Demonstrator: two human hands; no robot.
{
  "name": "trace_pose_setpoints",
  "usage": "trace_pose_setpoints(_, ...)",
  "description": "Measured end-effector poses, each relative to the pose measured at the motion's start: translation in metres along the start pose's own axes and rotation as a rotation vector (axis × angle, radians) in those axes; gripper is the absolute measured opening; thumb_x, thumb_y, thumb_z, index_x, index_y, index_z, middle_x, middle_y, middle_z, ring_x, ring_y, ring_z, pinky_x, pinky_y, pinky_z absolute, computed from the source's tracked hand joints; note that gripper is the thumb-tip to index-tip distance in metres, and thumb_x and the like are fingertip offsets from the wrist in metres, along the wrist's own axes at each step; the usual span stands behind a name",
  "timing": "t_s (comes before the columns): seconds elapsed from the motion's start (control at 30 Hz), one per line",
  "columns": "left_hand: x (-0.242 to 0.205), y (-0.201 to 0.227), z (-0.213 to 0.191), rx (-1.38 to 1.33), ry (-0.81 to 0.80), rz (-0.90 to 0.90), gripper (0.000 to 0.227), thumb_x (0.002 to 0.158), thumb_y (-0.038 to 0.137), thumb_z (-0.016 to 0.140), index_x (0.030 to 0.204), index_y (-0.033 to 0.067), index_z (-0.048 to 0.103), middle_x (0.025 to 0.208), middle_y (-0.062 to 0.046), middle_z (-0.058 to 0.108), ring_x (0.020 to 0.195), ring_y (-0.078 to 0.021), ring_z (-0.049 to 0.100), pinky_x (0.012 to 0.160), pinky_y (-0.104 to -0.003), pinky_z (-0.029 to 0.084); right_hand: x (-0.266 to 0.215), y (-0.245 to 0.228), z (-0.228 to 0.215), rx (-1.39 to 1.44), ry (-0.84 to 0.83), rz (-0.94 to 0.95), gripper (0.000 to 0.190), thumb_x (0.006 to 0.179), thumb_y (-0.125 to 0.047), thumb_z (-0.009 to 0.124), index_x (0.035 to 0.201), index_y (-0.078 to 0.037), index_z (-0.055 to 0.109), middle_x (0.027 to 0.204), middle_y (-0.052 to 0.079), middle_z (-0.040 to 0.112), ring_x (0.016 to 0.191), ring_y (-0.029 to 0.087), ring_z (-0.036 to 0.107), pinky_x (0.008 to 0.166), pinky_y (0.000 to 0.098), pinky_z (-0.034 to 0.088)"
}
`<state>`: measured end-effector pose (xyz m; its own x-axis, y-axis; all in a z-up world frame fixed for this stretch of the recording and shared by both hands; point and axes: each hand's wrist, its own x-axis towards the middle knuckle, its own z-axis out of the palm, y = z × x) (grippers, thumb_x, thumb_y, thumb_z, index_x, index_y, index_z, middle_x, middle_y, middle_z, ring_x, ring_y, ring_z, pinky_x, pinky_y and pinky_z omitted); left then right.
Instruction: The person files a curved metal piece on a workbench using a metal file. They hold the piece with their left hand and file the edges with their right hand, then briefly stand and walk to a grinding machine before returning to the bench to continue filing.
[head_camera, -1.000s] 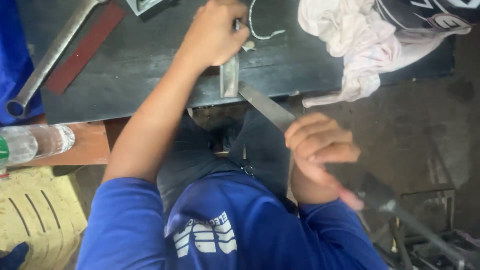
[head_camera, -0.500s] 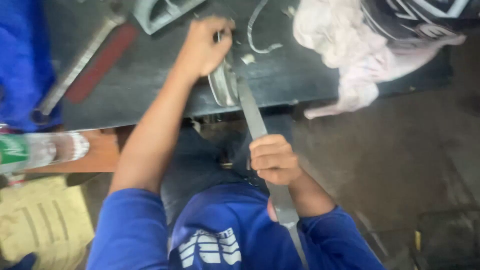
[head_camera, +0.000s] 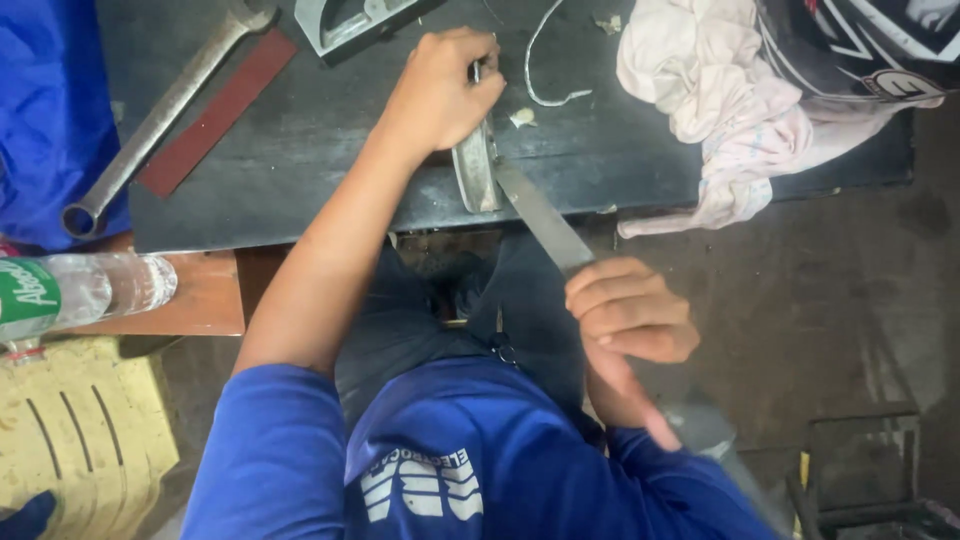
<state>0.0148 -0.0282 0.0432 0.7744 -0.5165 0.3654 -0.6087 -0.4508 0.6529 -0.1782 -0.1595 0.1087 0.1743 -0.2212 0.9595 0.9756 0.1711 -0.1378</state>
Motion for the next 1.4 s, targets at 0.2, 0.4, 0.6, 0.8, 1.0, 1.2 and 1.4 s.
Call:
trace_pose_setpoints(0.2,-0.005,-0.005,0.0,-0.033,0.022,0.107,0.002,0.077,0.01,0.06,0.076,0.0106,0.06,0.075,-0.008,0.065,0.072,-0.0328,0.063,0.064,-0.041,0.044,0.02,-0.012,0.005,0.115,-0.413,0.088,0.074,0.084,-0.076,0.053,0.071,-0.004,0.04,0.051,0.005,0.042,0.038,0.017,0.04,0.04,0.0329,0.043)
trace_pose_setpoints(0.4,-0.003,0.014,0.001,-0.01,-0.014,-0.005,0.004,0.076,0.012,0.058,0.072,0.0103,0.057,0.077,-0.006,0.062,0.075,-0.0337,0.059,0.064,-0.045,0.045,0.002,-0.027,0.009,0.009,-0.169,0.127,0.07,0.086,-0.072,0.05,0.06,-0.009,0.039,0.041,0.002,0.034,0.031,0.015,0.031,0.035,0.031,0.034)
trace_pose_setpoints(0.6,-0.01,0.011,0.0,0.062,-0.044,0.027,0.01,0.079,0.014,0.059,0.077,0.0067,0.065,0.083,-0.016,0.068,0.081,-0.0433,0.063,0.066,-0.052,0.047,-0.03,-0.009,0.004,-0.11,-0.184,0.032,0.075,0.084,-0.078,0.043,0.052,-0.01,0.042,0.048,0.003,0.046,0.037,0.018,0.047,0.046,0.0346,0.048)
trace_pose_setpoints(0.8,-0.001,0.017,-0.001,0.015,-0.027,-0.022,0.004,0.074,0.014,0.058,0.073,0.0119,0.062,0.082,-0.006,0.068,0.076,-0.0356,0.062,0.065,-0.046,0.046,-0.043,-0.021,0.004,-0.17,0.273,-0.159,0.074,0.073,-0.089,0.045,0.066,-0.017,0.059,0.056,-0.004,0.053,0.045,0.012,0.05,0.043,0.0311,0.038)
trace_pose_setpoints(1.0,0.003,0.004,-0.007,-0.02,0.019,0.133,0.01,0.076,0.011,0.059,0.081,0.0053,0.066,0.082,-0.014,0.07,0.075,-0.0339,0.066,0.068,-0.041,0.047,-0.011,-0.021,0.011,0.06,-0.221,0.137,0.068,0.096,-0.059,0.05,0.055,-0.007,0.036,0.044,0.008,0.04,0.032,0.019,0.036,0.037,0.0344,0.036)
trace_pose_setpoints(1.2,-0.004,0.017,-0.005,0.053,-0.083,-0.028,0.009,0.075,0.014,0.058,0.077,0.0077,0.063,0.083,-0.01,0.068,0.077,-0.0372,0.061,0.063,-0.047,0.044,0.002,-0.021,-0.001,0.025,-0.183,0.1,0.049,0.101,-0.036,0.058,0.069,-0.002,0.042,0.055,0.012,0.051,0.038,0.023,0.046,0.039,0.0384,0.043)
trace_pose_setpoints(1.4,0.001,0.022,0.003,0.019,-0.044,0.073,0.009,0.075,0.011,0.059,0.076,0.005,0.064,0.076,-0.015,0.065,0.07,-0.0386,0.061,0.06,-0.047,0.044,-0.021,-0.03,-0.019,0.036,0.132,-0.033,0.068,0.088,-0.075,0.042,0.067,-0.01,0.046,0.041,-0.003,0.036,0.029,0.012,0.037,0.031,0.0347,0.039)
